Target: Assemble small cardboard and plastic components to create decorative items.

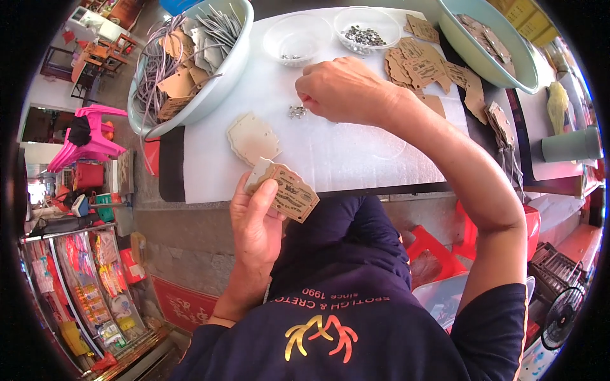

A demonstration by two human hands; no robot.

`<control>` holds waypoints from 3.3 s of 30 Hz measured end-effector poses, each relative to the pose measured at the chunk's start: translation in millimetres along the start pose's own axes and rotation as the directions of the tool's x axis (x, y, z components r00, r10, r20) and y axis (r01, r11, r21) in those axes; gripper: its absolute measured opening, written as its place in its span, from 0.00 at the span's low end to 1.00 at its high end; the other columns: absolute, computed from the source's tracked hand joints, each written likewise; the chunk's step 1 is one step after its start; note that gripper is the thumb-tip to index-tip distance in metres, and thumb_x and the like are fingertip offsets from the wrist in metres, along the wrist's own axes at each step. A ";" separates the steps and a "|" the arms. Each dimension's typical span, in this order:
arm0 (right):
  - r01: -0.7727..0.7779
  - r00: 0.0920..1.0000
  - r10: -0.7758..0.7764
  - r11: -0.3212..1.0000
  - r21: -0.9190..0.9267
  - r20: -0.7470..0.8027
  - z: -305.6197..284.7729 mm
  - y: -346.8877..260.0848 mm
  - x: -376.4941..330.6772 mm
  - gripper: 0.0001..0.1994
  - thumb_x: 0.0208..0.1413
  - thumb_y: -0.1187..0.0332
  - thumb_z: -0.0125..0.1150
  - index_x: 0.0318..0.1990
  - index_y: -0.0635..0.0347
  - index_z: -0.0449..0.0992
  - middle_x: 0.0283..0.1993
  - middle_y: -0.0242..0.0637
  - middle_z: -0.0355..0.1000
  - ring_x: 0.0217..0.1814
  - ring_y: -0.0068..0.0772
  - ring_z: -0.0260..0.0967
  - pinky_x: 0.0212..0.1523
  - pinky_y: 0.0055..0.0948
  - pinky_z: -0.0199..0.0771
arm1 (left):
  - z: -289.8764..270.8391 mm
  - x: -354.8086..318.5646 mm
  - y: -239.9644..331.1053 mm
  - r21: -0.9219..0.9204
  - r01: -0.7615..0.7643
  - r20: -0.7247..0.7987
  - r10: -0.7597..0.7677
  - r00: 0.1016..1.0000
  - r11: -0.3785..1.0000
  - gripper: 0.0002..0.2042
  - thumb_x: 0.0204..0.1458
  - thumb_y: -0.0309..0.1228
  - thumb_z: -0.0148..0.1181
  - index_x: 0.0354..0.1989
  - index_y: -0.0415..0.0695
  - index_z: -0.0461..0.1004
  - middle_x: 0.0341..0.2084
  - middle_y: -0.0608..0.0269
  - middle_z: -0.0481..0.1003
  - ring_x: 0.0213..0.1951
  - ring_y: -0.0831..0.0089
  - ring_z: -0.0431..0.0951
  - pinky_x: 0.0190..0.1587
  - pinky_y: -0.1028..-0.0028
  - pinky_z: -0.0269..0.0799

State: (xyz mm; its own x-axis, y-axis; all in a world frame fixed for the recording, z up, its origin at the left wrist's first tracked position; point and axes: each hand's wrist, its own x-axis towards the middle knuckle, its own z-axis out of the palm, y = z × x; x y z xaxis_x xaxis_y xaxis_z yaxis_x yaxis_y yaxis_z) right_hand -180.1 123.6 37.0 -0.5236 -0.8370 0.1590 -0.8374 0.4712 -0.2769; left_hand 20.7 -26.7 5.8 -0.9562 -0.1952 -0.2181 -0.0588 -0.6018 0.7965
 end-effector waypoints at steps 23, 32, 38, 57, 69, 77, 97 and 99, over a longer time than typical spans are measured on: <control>-0.135 0.990 0.129 0.985 0.103 0.063 0.4 2.7 -1.5 0.04 0.47 0.72 0.59 0.28 0.63 0.72 0.29 0.40 0.73 0.32 0.42 0.72 0.35 0.38 0.70 | 8.7 6.9 3.6 0.021 0.013 0.029 -0.014 0.999 1.000 0.14 0.58 0.27 0.57 0.51 0.39 0.70 0.38 0.63 0.78 0.33 0.84 0.74 0.28 0.84 0.64; -0.296 0.955 0.177 0.549 0.782 0.237 -19.1 -23.5 -28.1 0.05 0.54 0.72 0.61 0.35 0.64 0.76 0.25 0.23 0.69 0.27 0.11 0.62 0.27 0.17 0.63 | 23.8 21.7 16.4 0.142 -0.024 0.092 0.011 0.996 0.990 0.14 0.57 0.27 0.58 0.51 0.38 0.69 0.37 0.65 0.78 0.33 0.87 0.73 0.28 0.85 0.63; -0.327 0.944 0.090 0.373 0.868 0.317 -19.0 -21.3 -40.4 0.06 0.53 0.71 0.61 0.35 0.63 0.76 0.24 0.22 0.69 0.26 0.11 0.62 0.24 0.16 0.61 | 34.8 24.6 18.1 0.164 -0.031 0.101 0.014 0.995 0.986 0.14 0.57 0.26 0.59 0.50 0.39 0.69 0.36 0.68 0.77 0.31 0.89 0.71 0.27 0.86 0.63; -0.303 0.953 0.051 0.238 0.923 0.299 -15.8 -7.3 -48.6 0.07 0.51 0.68 0.62 0.32 0.64 0.76 0.20 0.25 0.67 0.18 0.12 0.61 0.17 0.16 0.59 | 43.7 28.5 17.8 0.262 -0.037 0.145 -0.001 0.989 0.964 0.13 0.56 0.23 0.58 0.49 0.38 0.69 0.33 0.67 0.76 0.29 0.90 0.71 0.27 0.86 0.64; -0.357 0.930 -0.004 0.221 0.908 0.367 -22.1 -4.6 -50.8 0.09 0.49 0.67 0.60 0.30 0.66 0.77 0.19 0.27 0.66 0.19 0.14 0.61 0.19 0.18 0.60 | 46.0 30.9 19.3 0.253 -0.035 0.265 -0.035 0.964 0.967 0.11 0.56 0.21 0.55 0.47 0.34 0.68 0.37 0.56 0.77 0.39 0.77 0.77 0.45 0.75 0.74; -0.401 0.916 -0.001 0.055 0.914 0.402 -16.3 -8.4 -56.5 0.10 0.51 0.65 0.60 0.31 0.64 0.76 0.22 0.28 0.68 0.19 0.15 0.62 0.18 0.19 0.62 | 40.6 34.6 17.6 0.273 -0.052 0.279 -0.027 0.960 0.961 0.09 0.56 0.20 0.55 0.45 0.35 0.70 0.39 0.58 0.77 0.41 0.79 0.76 0.47 0.76 0.72; -0.305 0.948 0.144 0.163 0.938 0.283 -12.4 -30.9 -71.7 0.08 0.54 0.65 0.57 0.37 0.59 0.75 0.21 0.23 0.65 0.20 0.12 0.60 0.20 0.18 0.61 | 42.2 31.6 13.5 0.284 -0.141 0.236 0.074 0.969 0.948 0.09 0.55 0.22 0.58 0.45 0.35 0.71 0.37 0.62 0.75 0.37 0.83 0.73 0.43 0.79 0.70; -0.275 0.952 0.168 0.096 0.957 0.257 -8.3 -32.1 -72.7 0.07 0.54 0.69 0.57 0.38 0.61 0.73 0.22 0.24 0.66 0.20 0.12 0.60 0.19 0.16 0.59 | 42.7 31.0 15.0 0.268 -0.140 0.215 0.082 0.973 0.953 0.09 0.56 0.22 0.57 0.44 0.35 0.71 0.37 0.62 0.75 0.37 0.83 0.73 0.43 0.80 0.70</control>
State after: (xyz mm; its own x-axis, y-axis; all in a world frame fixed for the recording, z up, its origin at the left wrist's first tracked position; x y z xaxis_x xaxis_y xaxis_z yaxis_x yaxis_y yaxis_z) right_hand -116.4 171.6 42.2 -0.5989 -0.7887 -0.1389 0.2138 0.0096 -0.9768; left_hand -22.1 -8.7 35.0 -0.9970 -0.0727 -0.0255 0.0006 -0.3388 0.9409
